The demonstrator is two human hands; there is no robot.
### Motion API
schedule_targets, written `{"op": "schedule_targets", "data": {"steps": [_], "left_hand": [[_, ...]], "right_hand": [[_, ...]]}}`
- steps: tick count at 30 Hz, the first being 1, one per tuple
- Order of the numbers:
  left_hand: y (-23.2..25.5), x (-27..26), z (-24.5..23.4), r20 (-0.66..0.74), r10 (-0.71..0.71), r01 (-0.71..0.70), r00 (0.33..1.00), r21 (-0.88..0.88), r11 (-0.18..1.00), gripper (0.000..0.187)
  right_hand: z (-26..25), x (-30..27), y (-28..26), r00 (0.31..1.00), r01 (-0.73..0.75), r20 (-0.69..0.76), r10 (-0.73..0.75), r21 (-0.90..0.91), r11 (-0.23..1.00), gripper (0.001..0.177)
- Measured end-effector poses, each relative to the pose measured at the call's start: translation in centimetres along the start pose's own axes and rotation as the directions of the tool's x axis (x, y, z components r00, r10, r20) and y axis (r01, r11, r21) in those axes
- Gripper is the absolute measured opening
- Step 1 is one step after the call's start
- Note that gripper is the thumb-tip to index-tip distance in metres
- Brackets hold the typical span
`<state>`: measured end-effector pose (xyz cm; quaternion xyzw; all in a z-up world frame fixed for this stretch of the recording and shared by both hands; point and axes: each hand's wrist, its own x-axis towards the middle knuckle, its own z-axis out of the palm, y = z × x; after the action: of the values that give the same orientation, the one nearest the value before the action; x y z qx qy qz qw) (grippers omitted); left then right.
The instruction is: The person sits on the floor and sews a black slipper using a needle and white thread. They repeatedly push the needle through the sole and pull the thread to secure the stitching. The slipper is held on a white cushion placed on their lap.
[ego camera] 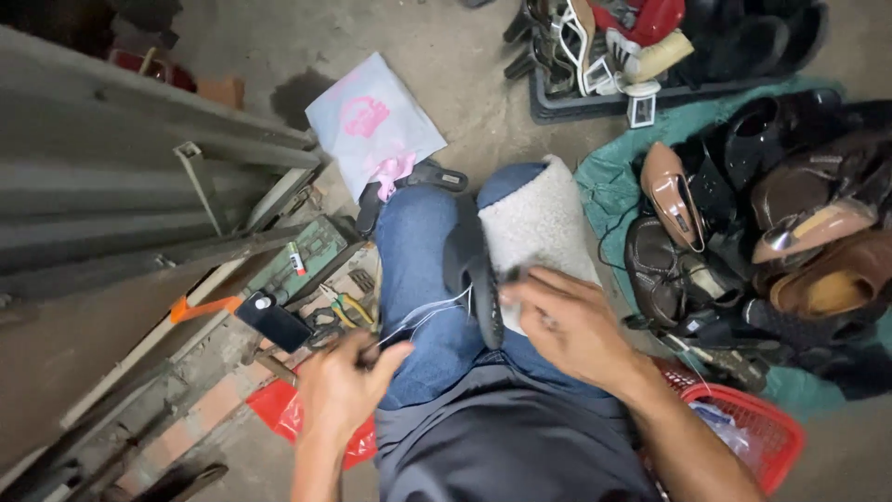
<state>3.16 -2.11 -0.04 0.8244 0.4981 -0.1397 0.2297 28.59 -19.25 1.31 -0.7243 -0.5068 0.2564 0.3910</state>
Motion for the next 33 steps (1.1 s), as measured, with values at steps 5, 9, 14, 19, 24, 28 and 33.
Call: {"op": "schedule_targets", "data": {"steps": [5, 9, 14, 19, 24, 28, 33], "left_hand": [[3.4, 0.7, 0.1, -0.088, 0.215, -0.232, 0.973, -0.435, 0.87, 0.052], [3.3, 0.7, 0.2, -0.102, 0.242, -0.232, 0.965, -0.766, 0.6, 0.042], [5.4, 1.3, 1.0, -0.19, 0.254, -0.309, 0.948, -0.732, 0.607, 0.01], [8.0, 2.3, 3.1, -0.397, 0.412, -0.57, 0.82, -0.504, 0.649, 0.032], [9.1, 2.1, 4.0, -0.311, 0.318, -0.422, 0.895, -0.823, 0.381, 0.008], [9.1, 0.1, -0.3, -0.196, 0.532, -0.414, 0.823, -0.85, 0.327, 0.008], [10.3, -2.8, -1.3, -0.422, 0.568, -0.707, 0.706, -0.374, 0.6, 0.024]], "right_hand": [[-2.7, -1.7, -0.9, 0.996, 0.029, -0.087, -0.004, 0.288, 0.957, 0.02], [-3.4, -3.2, -1.0, 0.997, 0.051, -0.074, 0.02, 0.834, 0.549, 0.017], [-1.0, -1.6, -1.9, 0.995, -0.049, -0.047, 0.088, 0.535, 0.843, 0.033], [0.1, -0.5, -3.1, 0.987, -0.138, -0.049, 0.156, 0.257, 0.957, 0.068], [0.2, -1.3, -1.1, 0.981, -0.165, -0.052, 0.188, 0.288, 0.943, 0.074], [0.4, -1.5, 0.6, 0.987, -0.158, -0.003, 0.16, 0.133, 0.978, 0.071], [0.9, -0.8, 0.5, 0.997, 0.038, -0.077, -0.031, 0.088, 0.995, 0.048]]}}
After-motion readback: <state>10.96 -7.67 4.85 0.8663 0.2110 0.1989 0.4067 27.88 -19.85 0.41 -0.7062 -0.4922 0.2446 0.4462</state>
